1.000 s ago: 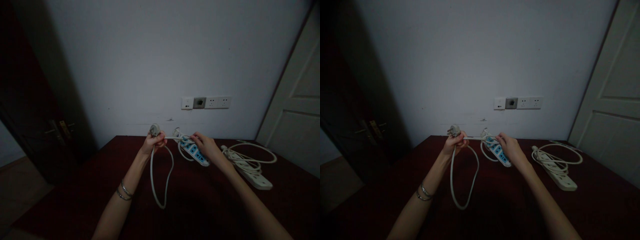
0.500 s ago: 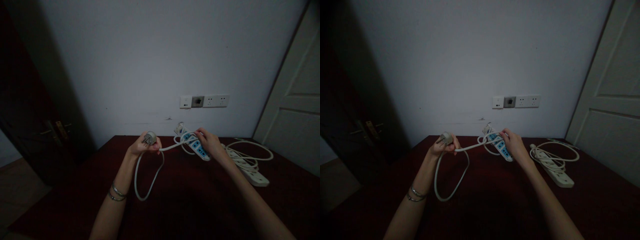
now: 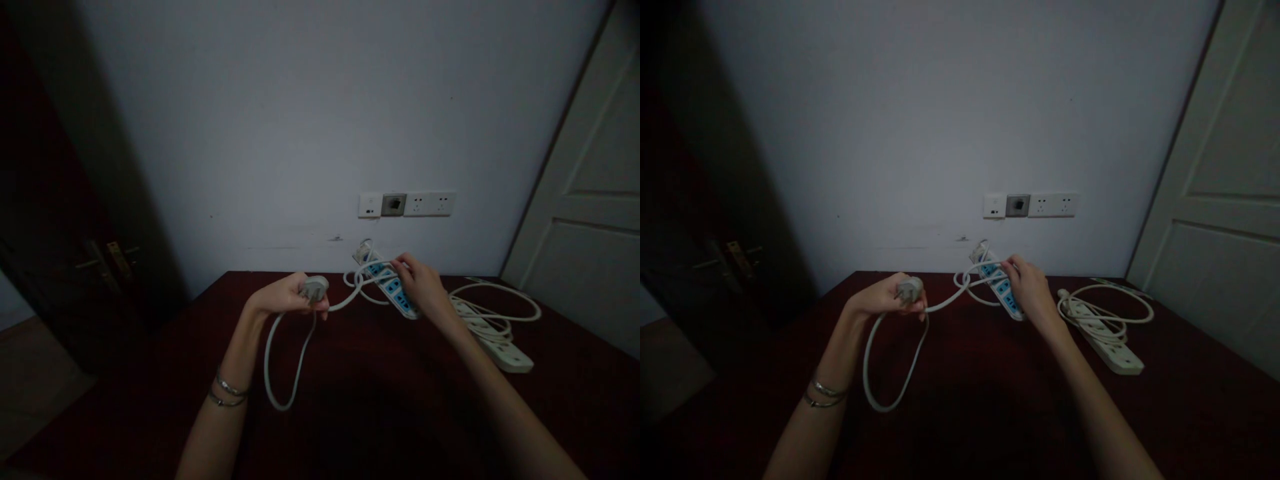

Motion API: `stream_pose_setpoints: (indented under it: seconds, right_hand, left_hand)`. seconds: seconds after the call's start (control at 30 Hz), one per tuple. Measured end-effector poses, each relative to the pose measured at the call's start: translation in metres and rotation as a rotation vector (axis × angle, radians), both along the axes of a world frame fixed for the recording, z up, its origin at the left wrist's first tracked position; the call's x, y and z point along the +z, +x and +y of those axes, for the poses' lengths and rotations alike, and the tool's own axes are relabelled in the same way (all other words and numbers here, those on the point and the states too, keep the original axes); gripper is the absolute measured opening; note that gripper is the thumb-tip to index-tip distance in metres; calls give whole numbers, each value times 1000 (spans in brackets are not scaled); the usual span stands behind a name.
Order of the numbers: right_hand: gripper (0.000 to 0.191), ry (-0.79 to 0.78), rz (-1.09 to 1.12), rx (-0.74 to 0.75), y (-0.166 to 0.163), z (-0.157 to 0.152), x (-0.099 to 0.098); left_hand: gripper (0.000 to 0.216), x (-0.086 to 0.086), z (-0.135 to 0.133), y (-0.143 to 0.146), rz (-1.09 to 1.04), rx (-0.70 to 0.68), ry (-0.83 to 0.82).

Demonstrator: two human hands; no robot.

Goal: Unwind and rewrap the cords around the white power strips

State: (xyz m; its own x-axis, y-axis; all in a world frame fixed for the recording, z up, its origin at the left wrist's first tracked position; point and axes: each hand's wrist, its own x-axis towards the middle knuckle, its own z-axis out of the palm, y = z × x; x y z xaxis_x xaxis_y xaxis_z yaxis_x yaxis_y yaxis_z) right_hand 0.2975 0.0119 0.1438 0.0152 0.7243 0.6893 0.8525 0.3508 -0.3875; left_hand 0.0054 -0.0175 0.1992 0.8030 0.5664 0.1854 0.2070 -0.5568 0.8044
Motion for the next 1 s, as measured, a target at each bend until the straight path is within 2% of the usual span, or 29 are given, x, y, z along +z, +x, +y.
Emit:
stream_pose_setpoints:
  seconds: [0.23, 0.3, 0.43, 0.57, 0.77, 0.9, 1.0]
  right_hand:
    - [33, 135, 25, 48, -15, -25, 21]
    - [33, 161, -9, 54, -20, -29, 23]
    - [35, 168, -63, -2, -23, -31, 22]
    - [35, 158, -83, -45, -22, -30, 20]
    - [34, 123, -74, -33, -23, -30, 19]
    - [34, 126, -67, -46, -20, -27, 17]
    - [35, 130, -64, -54, -16, -23, 16]
  left_hand:
    - [40, -17, 26, 16, -175, 314, -142]
    - [42, -21, 33, 18, -235, 361, -181]
    - [41, -22, 33, 18, -278, 309, -160]
    - [39, -17, 22, 20, -200, 229, -90]
    - [34, -13, 10, 31, -85, 223, 20]
    - [32, -8, 6, 24, -39, 229, 9]
    - [30, -3, 3, 14, -54, 179, -27]
